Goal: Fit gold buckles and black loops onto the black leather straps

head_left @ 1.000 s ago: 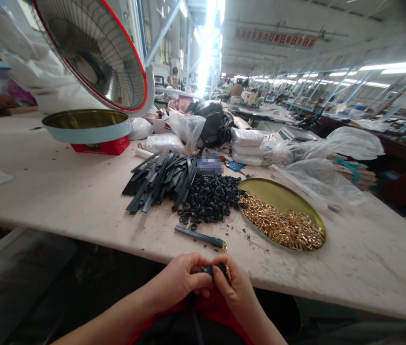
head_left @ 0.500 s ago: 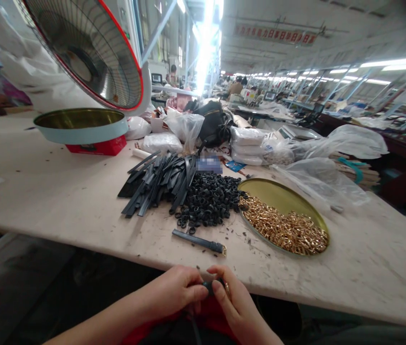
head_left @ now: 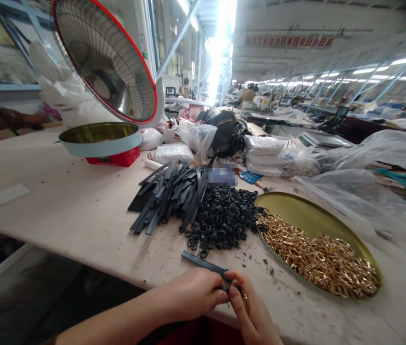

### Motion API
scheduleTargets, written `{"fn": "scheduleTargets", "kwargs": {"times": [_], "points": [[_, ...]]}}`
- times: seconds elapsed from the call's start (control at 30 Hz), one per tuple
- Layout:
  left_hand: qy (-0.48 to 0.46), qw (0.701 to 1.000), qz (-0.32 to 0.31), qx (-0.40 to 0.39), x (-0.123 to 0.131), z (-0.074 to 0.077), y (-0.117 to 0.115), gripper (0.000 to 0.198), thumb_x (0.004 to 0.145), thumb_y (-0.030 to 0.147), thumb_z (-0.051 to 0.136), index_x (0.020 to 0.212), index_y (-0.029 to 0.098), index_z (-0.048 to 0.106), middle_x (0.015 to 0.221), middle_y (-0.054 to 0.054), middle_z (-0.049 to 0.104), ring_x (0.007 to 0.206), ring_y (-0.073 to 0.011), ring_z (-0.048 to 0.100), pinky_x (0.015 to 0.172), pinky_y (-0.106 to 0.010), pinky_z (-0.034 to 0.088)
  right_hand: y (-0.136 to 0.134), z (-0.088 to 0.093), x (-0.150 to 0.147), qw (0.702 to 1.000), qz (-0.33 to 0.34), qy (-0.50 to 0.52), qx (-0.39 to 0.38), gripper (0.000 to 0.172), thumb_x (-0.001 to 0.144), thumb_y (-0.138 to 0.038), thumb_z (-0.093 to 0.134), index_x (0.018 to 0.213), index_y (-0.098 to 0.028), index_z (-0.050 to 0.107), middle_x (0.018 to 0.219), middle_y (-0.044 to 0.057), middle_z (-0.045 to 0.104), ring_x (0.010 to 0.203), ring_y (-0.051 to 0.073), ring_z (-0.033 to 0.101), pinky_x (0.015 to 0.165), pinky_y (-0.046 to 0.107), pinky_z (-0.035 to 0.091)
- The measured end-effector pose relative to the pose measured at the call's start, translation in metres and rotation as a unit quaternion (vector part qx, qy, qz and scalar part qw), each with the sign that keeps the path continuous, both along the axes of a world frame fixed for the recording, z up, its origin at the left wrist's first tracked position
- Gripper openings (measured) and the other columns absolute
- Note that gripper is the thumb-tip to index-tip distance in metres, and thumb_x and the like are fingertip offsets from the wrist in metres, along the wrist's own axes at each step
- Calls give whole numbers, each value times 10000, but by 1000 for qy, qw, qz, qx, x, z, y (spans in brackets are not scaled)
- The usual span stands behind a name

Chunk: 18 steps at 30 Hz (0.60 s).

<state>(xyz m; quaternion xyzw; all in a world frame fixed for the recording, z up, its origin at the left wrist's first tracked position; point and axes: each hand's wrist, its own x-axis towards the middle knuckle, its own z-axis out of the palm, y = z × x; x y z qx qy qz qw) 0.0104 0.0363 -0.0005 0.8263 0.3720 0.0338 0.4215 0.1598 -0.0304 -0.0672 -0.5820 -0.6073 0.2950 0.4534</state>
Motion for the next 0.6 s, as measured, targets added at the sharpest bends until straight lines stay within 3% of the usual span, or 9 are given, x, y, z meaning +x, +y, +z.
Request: {"fn": "scheduleTargets", "kwargs": {"times": [0.17,0.3,0.4,0.47,0.6], "points": [[27,999,27,-18,7,-3,-3,256,806,271,395,770,178,631,680,-17,650,580,-135,558,469,-189,316,2,-14,-2,999,-35,-38,10,338,846,-482,352,984,-235,536,801,41,653,699,185,622,630,269,481],[-8,999,6,-38,16,-5,2,270,827,230,358,798,176,621,687,-4,660,571,-106,568,486,-162,353,11,-5,4,1000,-10,-25,-4,329,873,-437,295,1024,-226,497,698,13,632,606,164,608,570,253,474],[20,999,-11,32,15,-8,20,286,842,317,384,769,190,629,679,-5,658,601,-129,583,528,-186,386,28,2,13,997,-1,-82,-12,304,872,-414,306,921,-219,534,692,18,622,627,170,596,573,261,461],[55,988,33,138,7,-9,41,293,826,404,429,772,200,633,764,-26,659,720,-170,598,621,-226,412,41,1,19,988,-14,-154,-16,295,862,-399,341,792,-213,559,702,34,608,660,185,582,592,283,448],[154,916,252,271,-20,-16,83,224,829,340,465,928,168,569,953,-84,610,888,-190,575,768,-264,395,55,-11,24,970,-41,-237,19,261,855,-349,383,802,-203,593,797,63,605,757,208,560,686,331,424]]}}
